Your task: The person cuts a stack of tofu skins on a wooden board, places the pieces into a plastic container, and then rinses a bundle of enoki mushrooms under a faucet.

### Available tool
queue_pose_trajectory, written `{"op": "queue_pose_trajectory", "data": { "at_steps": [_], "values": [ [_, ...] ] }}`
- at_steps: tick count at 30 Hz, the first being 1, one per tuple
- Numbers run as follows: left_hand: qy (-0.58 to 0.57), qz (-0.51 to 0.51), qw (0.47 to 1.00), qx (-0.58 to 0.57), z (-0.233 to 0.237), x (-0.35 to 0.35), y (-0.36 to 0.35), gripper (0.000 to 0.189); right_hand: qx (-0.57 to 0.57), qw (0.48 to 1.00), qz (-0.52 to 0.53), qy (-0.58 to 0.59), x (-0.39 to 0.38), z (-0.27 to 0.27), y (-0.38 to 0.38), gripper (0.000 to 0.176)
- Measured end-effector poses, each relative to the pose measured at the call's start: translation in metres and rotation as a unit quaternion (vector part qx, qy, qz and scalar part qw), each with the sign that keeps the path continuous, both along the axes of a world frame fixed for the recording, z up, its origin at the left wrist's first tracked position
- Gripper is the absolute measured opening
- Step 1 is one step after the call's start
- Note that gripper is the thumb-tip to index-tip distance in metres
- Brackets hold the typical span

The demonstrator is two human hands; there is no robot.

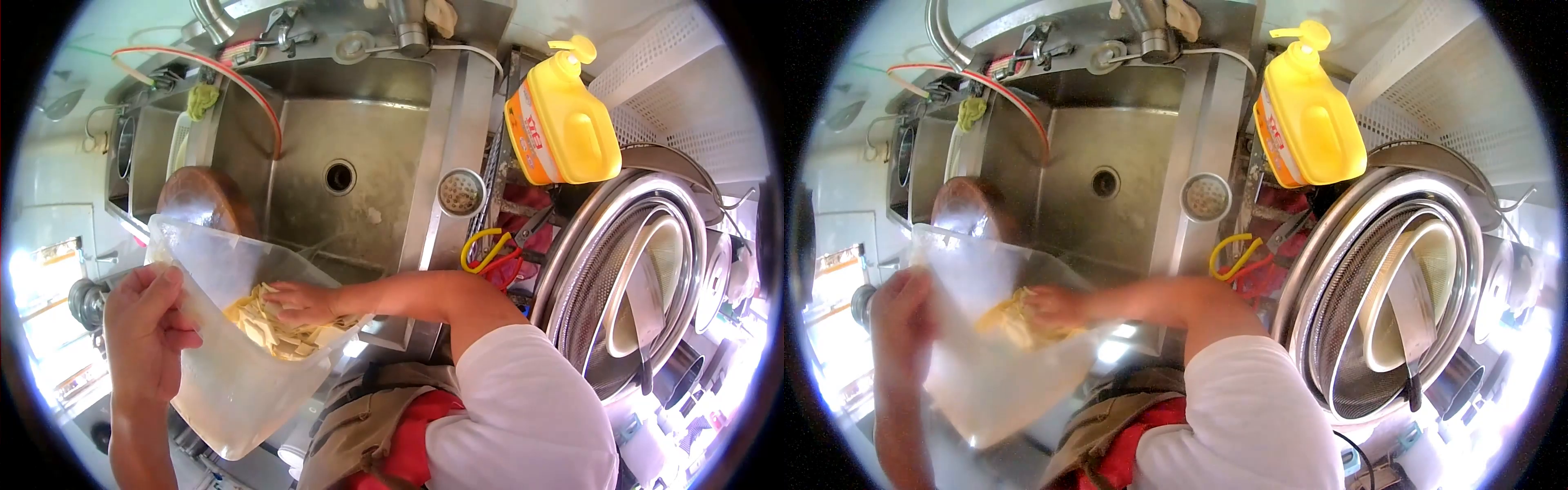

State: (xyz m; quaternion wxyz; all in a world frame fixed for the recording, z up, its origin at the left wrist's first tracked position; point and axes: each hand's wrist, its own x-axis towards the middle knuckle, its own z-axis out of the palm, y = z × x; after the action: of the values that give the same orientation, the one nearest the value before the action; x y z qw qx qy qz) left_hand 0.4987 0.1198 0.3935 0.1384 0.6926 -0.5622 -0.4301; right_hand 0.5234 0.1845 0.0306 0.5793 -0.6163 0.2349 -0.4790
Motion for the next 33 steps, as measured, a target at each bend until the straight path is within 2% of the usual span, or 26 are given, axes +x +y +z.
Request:
{"op": "queue_pose_trajectory", "data": {
  "at_steps": [4, 13, 15, 17, 19, 22, 33],
  "values": [
    [-0.009, -0.007, 1.000, -0.002, -0.002, -0.006, -0.002, 0.022, -0.031, 0.999, -0.019, 0.008, 0.012, -0.014, 0.000, 0.069],
    [0.026, -0.004, 0.999, 0.024, -0.008, -0.013, -0.012, 0.018, 0.025, 1.000, -0.010, -0.001, 0.007, -0.009, 0.003, 0.069],
    [0.030, -0.001, 0.999, 0.030, -0.011, -0.017, -0.014, 0.017, -0.025, 0.999, -0.025, 0.004, 0.012, -0.017, -0.001, 0.068],
    [0.040, -0.003, 0.998, 0.040, -0.012, -0.020, -0.018, 0.016, -0.016, 1.000, -0.018, 0.001, 0.013, -0.020, 0.000, 0.067],
    [0.054, -0.011, 0.997, 0.052, -0.014, -0.021, -0.022, 0.014, 0.050, 0.999, 0.009, -0.011, -0.010, 0.008, 0.002, 0.065],
    [0.056, 0.002, 0.997, 0.052, -0.016, -0.026, -0.024, 0.013, 0.005, 0.999, -0.009, -0.042, 0.002, -0.007, -0.002, 0.062],
    [0.063, 0.013, 0.997, 0.038, -0.020, -0.031, -0.026, 0.010, 0.010, 0.999, -0.017, -0.047, 0.009, -0.016, -0.004, 0.059]
  ]
}}
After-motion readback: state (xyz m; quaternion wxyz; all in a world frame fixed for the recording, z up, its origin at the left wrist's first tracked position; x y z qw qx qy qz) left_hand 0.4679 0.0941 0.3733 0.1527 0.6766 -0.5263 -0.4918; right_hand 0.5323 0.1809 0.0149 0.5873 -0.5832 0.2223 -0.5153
